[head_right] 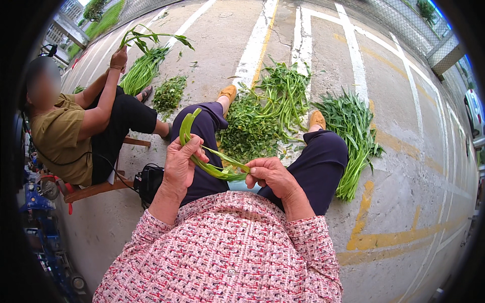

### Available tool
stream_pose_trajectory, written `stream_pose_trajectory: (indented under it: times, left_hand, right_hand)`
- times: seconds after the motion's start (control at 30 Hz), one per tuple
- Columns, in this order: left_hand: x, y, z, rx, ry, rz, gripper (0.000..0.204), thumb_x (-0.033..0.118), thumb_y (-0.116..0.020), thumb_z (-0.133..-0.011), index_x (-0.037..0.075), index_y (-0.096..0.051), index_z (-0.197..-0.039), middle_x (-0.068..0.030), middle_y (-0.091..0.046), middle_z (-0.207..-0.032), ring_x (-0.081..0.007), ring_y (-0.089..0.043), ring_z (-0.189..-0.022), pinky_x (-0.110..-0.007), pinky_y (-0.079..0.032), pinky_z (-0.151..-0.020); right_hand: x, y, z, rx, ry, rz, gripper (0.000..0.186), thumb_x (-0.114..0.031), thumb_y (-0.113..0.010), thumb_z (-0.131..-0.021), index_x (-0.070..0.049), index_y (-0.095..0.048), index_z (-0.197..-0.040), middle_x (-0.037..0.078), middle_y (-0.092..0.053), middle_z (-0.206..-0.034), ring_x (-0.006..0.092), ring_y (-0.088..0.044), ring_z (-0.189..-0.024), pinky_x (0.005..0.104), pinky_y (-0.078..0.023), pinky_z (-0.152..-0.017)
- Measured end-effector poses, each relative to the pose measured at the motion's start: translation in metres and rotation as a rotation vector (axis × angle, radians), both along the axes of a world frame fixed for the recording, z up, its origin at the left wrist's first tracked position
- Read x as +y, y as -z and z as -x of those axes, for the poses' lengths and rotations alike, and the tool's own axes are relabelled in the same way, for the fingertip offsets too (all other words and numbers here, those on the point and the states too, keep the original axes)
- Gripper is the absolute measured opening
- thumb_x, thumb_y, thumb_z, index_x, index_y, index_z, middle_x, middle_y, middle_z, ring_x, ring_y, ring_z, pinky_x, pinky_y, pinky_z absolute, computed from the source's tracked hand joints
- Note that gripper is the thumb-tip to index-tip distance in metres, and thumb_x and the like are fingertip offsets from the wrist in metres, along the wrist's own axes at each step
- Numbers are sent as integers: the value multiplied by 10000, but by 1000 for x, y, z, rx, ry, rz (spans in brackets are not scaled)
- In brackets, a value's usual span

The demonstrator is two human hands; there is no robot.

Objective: The person picks through a pile of green leafy vegetables by hand, snapping the stems into segments and removing unwanted parts. The cleaned pieces are gathered into a bunch.

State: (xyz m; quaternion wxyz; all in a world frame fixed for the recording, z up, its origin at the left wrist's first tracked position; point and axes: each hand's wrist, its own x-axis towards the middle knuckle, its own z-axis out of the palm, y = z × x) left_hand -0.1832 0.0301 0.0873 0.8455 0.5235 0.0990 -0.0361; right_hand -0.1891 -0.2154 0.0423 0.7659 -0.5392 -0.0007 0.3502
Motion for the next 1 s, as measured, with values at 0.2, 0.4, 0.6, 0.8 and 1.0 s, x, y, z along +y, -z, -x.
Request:
stream_pose_trajectory:
  times: [0.2, 0.4, 0.6, 0.8, 1.0]
  left_hand:
    - [-4, -4, 3, -32, -3, -102, 118, 118, -640, -876, 8, -602, -891, -44, -600, -637, -135, -595, -557, -256, -512, -554]
    - [-13, -10, 7, -64, -47, -191, 117, 124, -649, -871, 15, -606, -867, -43, -606, -618, -125, -591, -543, -241, -481, -535]
    - [-9, -14, 2, -51, -92, -88, 106, 112, -656, -859, 17, -610, -862, -44, -614, -616, -118, -588, -531, -227, -456, -513]
    - [-8, -13, 3, -11, -45, -38, 115, 120, -654, -863, 14, -609, -871, -52, -617, -621, -121, -589, -530, -235, -462, -505]
    - [-14, -11, 3, 13, 3, -20, 140, 144, -655, -865, 13, -607, -876, -51, -605, -618, -128, -578, -524, -231, -456, -506]
  right_hand:
    - [8, 1, 1, -62, -18, 58, 225, -19, -494, -831, 51, -626, -999, 54, -636, -672, 61, -501, -531, 184, -398, -521]
    - [16, 17, 1, -85, 163, 183, 305, 29, -437, -757, 78, -602, -1009, 68, -597, -610, 114, -529, -501, 245, -451, -511]
    - [5, 21, -6, 71, 415, 182, 272, -15, -470, -761, 27, -624, -981, 38, -637, -676, 78, -561, -540, 200, -370, -467]
    - [6, 25, -6, -75, 309, 165, 325, -48, -499, -783, 5, -623, -1078, 26, -661, -874, 60, -587, -719, 182, -398, -557]
    - [18, 10, -4, -236, 91, 125, 421, -86, -539, -823, 30, -554, -1227, 61, -635, -1069, 118, -559, -990, 261, -419, -917]
